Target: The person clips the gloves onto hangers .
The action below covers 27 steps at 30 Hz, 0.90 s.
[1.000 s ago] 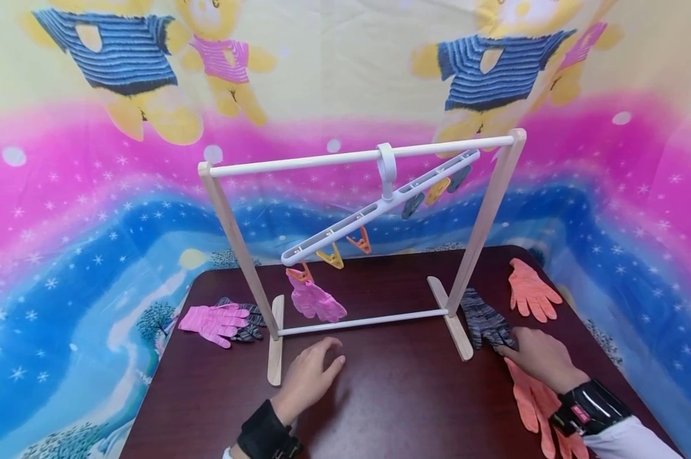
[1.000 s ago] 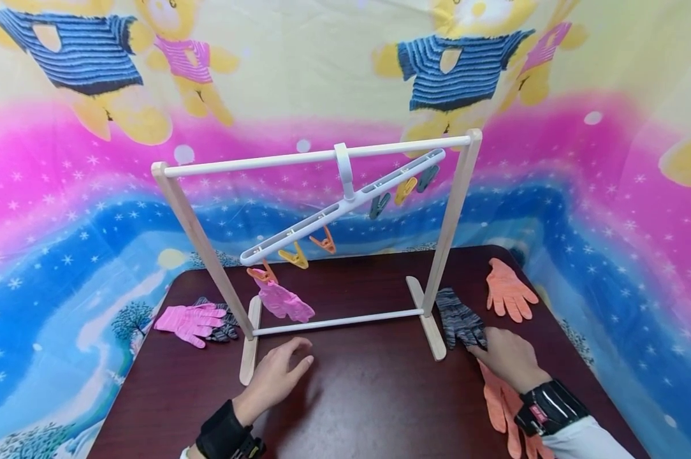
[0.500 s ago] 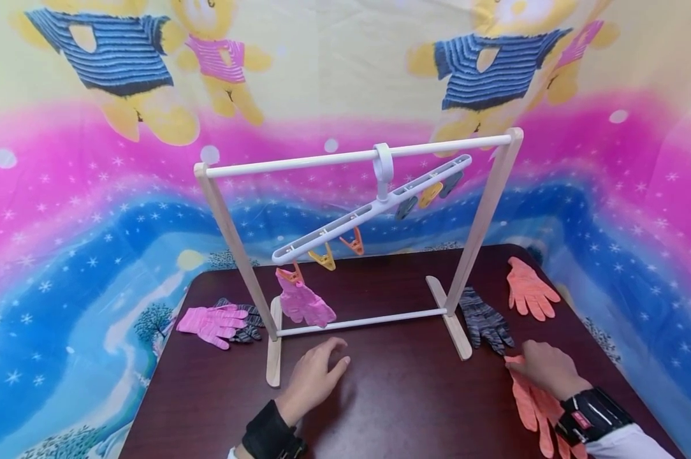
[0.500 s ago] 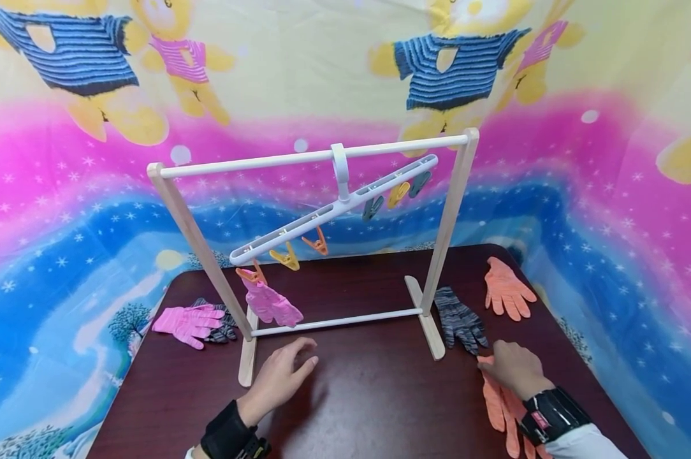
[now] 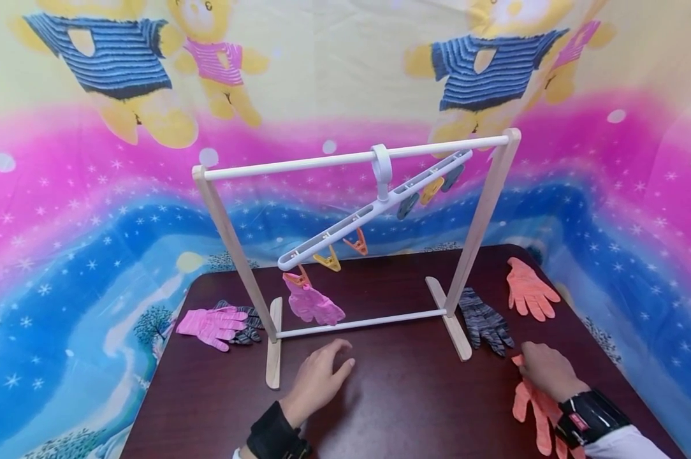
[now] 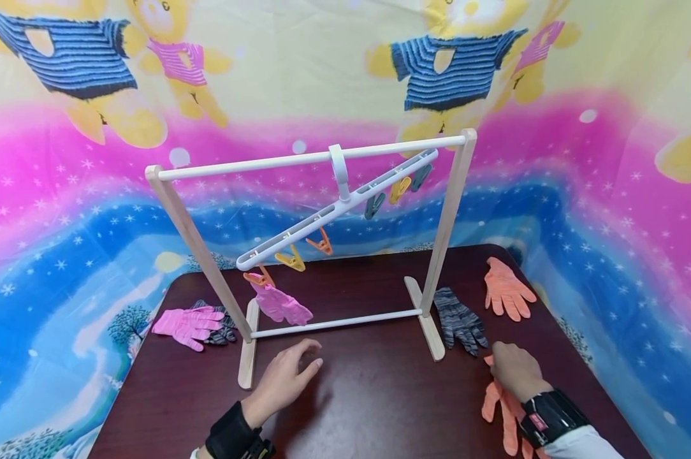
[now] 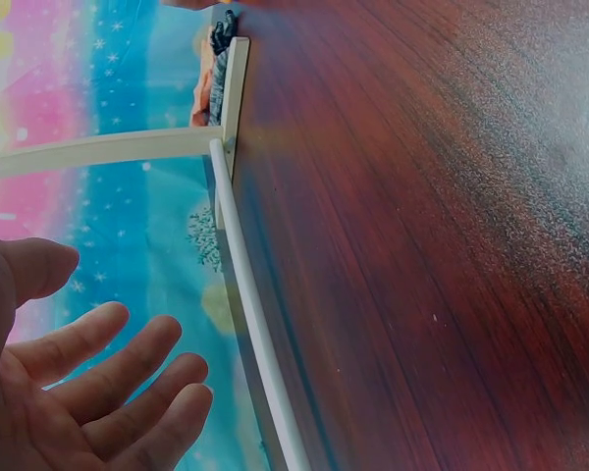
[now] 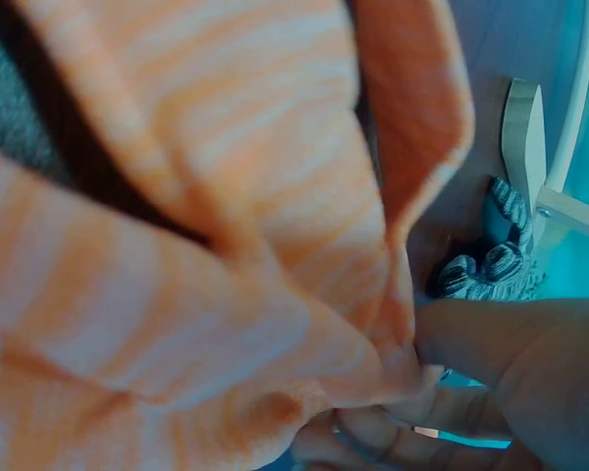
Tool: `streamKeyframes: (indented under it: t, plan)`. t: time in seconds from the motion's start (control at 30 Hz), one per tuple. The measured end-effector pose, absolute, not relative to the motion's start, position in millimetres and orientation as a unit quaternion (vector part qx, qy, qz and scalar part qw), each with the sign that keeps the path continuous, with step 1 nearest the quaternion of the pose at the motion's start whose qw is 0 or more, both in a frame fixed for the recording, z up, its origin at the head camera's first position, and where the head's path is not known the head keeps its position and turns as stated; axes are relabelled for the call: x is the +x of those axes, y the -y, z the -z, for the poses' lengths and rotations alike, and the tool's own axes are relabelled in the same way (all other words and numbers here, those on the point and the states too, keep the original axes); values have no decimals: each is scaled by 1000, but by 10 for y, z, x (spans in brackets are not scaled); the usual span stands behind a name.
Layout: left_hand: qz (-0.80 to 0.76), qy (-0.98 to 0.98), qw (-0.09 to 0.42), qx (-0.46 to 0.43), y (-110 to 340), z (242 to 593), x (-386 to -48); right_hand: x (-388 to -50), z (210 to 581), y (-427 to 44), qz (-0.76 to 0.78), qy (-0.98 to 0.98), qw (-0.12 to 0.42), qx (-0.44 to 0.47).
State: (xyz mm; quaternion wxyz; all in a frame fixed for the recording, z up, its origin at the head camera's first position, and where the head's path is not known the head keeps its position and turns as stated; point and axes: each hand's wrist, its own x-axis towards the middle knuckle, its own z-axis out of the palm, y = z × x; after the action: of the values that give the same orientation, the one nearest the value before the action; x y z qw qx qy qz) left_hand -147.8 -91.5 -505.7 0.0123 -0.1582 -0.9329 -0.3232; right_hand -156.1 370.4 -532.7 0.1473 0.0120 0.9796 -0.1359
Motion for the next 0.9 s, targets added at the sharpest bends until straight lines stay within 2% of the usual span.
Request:
streamKeyframes:
  t: [0.2, 0.4, 0.5, 0.9]
  plan:
    - [325, 931, 15, -163, 900, 5055, -1476, -1576, 5369, -3711, 145, -981, 127, -2]
    - [327, 931, 13, -165, 890, 5041, -1476, -1566, 5357, -3602, 157, -985, 66, -39]
    - [329, 930, 12, -166, 884, 5022, -1477, -1564, 5294, -3515, 158, -985, 37, -55]
    - [347, 922, -1, -171, 860, 4938, -1484, -1600, 4972, -3206, 164, -983, -2, -78]
